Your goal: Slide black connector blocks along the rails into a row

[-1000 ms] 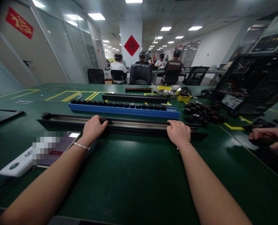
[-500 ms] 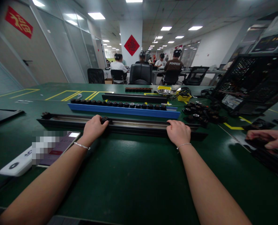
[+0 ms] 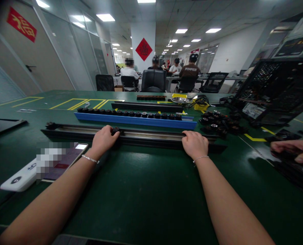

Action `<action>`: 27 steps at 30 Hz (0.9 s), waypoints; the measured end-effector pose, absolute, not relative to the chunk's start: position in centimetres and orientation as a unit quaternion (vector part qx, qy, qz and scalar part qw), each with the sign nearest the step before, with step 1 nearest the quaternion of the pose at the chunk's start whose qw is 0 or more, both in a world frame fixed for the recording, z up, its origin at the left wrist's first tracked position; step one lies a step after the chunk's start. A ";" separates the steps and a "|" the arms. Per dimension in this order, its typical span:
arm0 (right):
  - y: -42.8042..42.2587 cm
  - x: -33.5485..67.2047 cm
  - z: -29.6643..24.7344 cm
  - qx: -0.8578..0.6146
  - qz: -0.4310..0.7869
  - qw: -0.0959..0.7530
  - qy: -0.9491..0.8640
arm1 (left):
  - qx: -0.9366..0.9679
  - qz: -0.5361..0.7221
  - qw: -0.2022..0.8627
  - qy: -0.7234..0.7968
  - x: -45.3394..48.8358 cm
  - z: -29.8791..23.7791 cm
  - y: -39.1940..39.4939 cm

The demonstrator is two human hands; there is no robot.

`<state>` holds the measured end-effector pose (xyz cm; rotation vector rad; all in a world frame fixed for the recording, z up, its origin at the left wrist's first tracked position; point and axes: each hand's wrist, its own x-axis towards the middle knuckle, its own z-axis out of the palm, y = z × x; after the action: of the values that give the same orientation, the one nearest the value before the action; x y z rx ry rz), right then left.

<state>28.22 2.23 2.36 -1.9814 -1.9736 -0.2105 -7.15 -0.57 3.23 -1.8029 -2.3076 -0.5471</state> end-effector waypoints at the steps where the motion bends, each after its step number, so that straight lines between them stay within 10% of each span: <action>1: 2.2 28.2 2.4 -0.696 -0.073 0.168 -0.694 | -0.603 -0.182 0.078 -0.773 -7.1 3.3 -0.6; 27: 2.6 28.4 2.3 -0.699 -0.073 0.152 -0.695 | -0.627 -0.194 0.047 -0.753 -6.8 3.0 -0.5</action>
<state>28.37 2.56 2.33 -2.0048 -1.9957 -0.2094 -6.75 -0.48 3.01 -1.9134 -2.2962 -0.5933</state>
